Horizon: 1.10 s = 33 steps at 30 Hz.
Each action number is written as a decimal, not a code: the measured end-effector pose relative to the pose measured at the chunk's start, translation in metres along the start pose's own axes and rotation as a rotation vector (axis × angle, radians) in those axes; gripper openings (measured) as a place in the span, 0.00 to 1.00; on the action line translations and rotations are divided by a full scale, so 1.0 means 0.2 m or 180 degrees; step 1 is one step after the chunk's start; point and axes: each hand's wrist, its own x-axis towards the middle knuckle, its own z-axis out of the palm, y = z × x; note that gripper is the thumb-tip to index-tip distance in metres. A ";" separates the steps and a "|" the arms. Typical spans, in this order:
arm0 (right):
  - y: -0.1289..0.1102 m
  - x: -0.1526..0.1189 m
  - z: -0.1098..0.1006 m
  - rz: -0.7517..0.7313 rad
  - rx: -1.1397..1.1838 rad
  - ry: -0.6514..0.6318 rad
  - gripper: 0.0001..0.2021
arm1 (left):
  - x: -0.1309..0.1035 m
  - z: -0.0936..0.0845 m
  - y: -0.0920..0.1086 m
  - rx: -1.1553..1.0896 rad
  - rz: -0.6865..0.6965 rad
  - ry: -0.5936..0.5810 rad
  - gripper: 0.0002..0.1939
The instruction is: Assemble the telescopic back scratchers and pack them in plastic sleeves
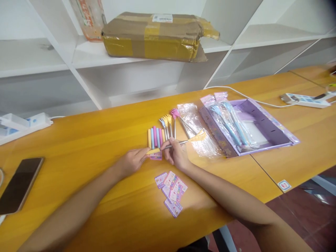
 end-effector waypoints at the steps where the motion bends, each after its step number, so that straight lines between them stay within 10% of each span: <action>1: 0.00 0.00 0.01 0.0004 -0.0039 -0.0060 0.30 | 0.00 0.00 0.01 -0.0079 -0.0023 0.0018 0.21; 5: -0.07 0.03 -0.06 -0.0215 -0.0390 -0.0292 0.35 | 0.02 -0.03 0.03 -0.0430 -0.0486 -0.0105 0.21; 12: -0.16 0.16 -0.25 -0.1012 -0.0368 0.0435 0.34 | 0.08 -0.10 0.05 -0.0690 -0.0962 -0.0586 0.21; 33: 0.02 0.04 -0.04 -0.0680 -0.0114 -0.0038 0.33 | 0.07 -0.07 0.03 -0.0820 -0.0918 -0.0556 0.20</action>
